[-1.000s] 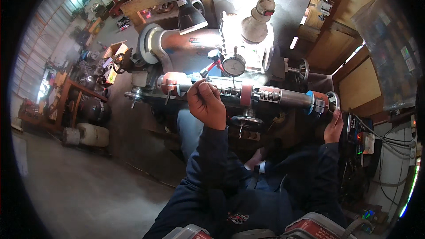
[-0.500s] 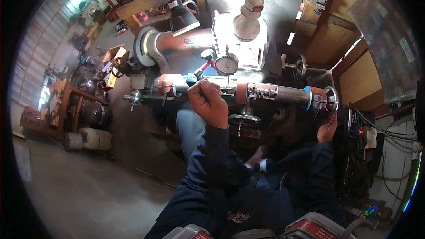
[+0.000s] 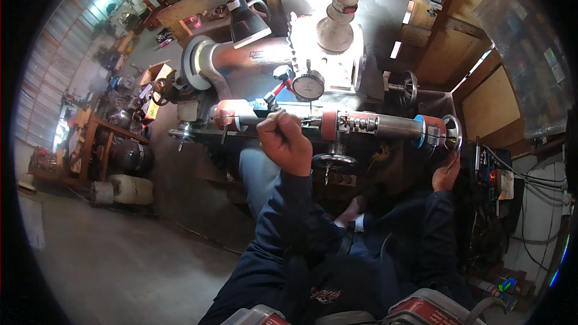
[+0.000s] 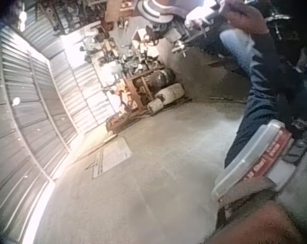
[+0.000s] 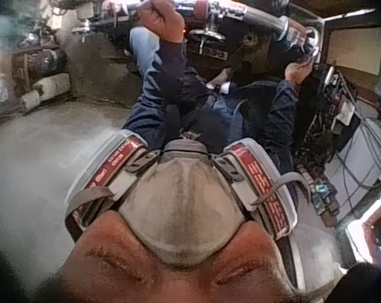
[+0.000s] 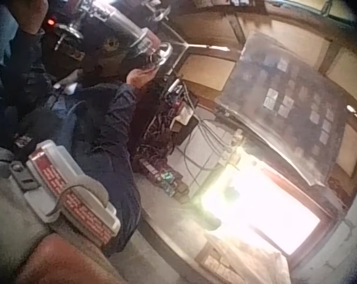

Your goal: Grinding a motorcycle engine valve using a precision grinding machine.

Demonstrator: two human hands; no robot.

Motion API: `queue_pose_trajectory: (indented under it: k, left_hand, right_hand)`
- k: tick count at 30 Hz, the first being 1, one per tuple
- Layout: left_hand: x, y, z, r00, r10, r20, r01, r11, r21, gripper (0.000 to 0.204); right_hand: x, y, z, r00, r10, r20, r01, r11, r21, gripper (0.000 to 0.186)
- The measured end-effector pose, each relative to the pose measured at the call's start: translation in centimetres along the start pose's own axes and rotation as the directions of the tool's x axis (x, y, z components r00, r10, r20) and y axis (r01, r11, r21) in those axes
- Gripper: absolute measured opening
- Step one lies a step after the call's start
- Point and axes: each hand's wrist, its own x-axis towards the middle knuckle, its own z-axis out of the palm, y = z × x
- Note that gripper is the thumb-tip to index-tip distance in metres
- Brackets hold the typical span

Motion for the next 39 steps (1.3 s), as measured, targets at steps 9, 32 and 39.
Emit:
queue_pose_trajectory:
  k: [9,32,39]
  left_hand:
    - [-1.2,1.6,0.3,0.885,0.295,0.361,-0.410,0.860,0.303,0.017]
    - [1.0,3.2,-0.1,0.968,-0.060,0.243,-0.008,0.963,0.270,0.006]
    - [1.2,3.1,-0.6,0.882,0.046,0.470,-0.188,0.947,0.260,0.005]
  right_hand:
    - [-0.2,-1.7,0.2,0.999,0.034,0.000,-0.034,0.999,0.039,0.051]
    - [-0.2,-1.2,-0.2,0.996,0.076,0.050,-0.079,0.994,0.073,0.054]
    - [0.0,-2.2,0.0,0.999,0.045,0.002,-0.045,0.999,0.030,0.053]
